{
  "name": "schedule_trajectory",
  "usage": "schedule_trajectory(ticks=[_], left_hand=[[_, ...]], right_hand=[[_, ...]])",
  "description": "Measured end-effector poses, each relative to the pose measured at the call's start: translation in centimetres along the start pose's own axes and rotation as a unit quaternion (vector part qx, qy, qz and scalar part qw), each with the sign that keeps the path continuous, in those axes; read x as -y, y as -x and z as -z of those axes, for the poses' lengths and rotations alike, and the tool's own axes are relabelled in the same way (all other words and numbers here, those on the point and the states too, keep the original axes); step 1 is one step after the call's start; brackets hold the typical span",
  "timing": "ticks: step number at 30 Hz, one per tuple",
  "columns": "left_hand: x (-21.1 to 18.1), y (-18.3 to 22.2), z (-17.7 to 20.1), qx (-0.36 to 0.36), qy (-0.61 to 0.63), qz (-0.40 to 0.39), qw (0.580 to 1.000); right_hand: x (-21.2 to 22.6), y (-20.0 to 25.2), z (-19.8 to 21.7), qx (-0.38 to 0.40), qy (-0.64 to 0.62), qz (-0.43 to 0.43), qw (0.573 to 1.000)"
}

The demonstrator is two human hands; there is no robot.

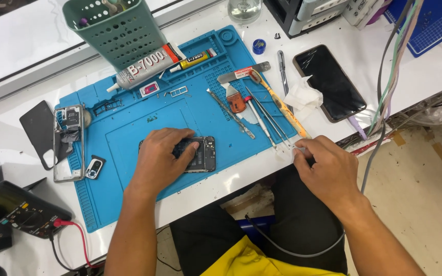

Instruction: Repairing a mobile phone by soldering internal components on a repair bench.

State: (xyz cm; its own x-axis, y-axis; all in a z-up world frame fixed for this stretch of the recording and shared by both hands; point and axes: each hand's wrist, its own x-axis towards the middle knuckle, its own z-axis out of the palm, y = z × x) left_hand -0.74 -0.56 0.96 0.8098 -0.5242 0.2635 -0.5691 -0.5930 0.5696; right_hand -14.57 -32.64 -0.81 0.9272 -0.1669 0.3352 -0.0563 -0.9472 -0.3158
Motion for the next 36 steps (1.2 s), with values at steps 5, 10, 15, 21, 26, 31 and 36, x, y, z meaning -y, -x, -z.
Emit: schedule_trajectory(ticks=[5,10,15,21,26,31,36], left_hand=[[-0.1,0.1,0.0,-0.002,-0.005,0.004,1.000],[0.1,0.1,0.1,0.002,0.002,-0.001,1.000],[0.2,0.0,0.2,0.011,-0.005,0.001,1.000],[0.3,-0.1,0.0,0.003,-0.004,0.006,1.000],[0.9,0.1,-0.3,0.040,-0.040,-0.003,0.998],[1.7,0.3,-0.2,0.015,-0.046,-0.029,0.998],[2.0,0.5,0.0,-0.010,-0.047,-0.029,0.998]], right_hand=[[0.5,-0.3,0.0,0.010,0.003,-0.003,1.000],[0.7,-0.3,-0.4,0.015,0.009,-0.026,1.000],[0.7,-0.1,-0.6,0.016,0.001,-0.054,0.998],[-0.1,0.8,-0.2,0.026,0.016,-0.058,0.998],[-1.4,2.1,0.1,0.104,-0.025,-0.150,0.983],[0.8,2.8,0.6,0.151,-0.180,-0.102,0.967],[2.3,3.5,0.1,0.219,-0.235,-0.068,0.944]])
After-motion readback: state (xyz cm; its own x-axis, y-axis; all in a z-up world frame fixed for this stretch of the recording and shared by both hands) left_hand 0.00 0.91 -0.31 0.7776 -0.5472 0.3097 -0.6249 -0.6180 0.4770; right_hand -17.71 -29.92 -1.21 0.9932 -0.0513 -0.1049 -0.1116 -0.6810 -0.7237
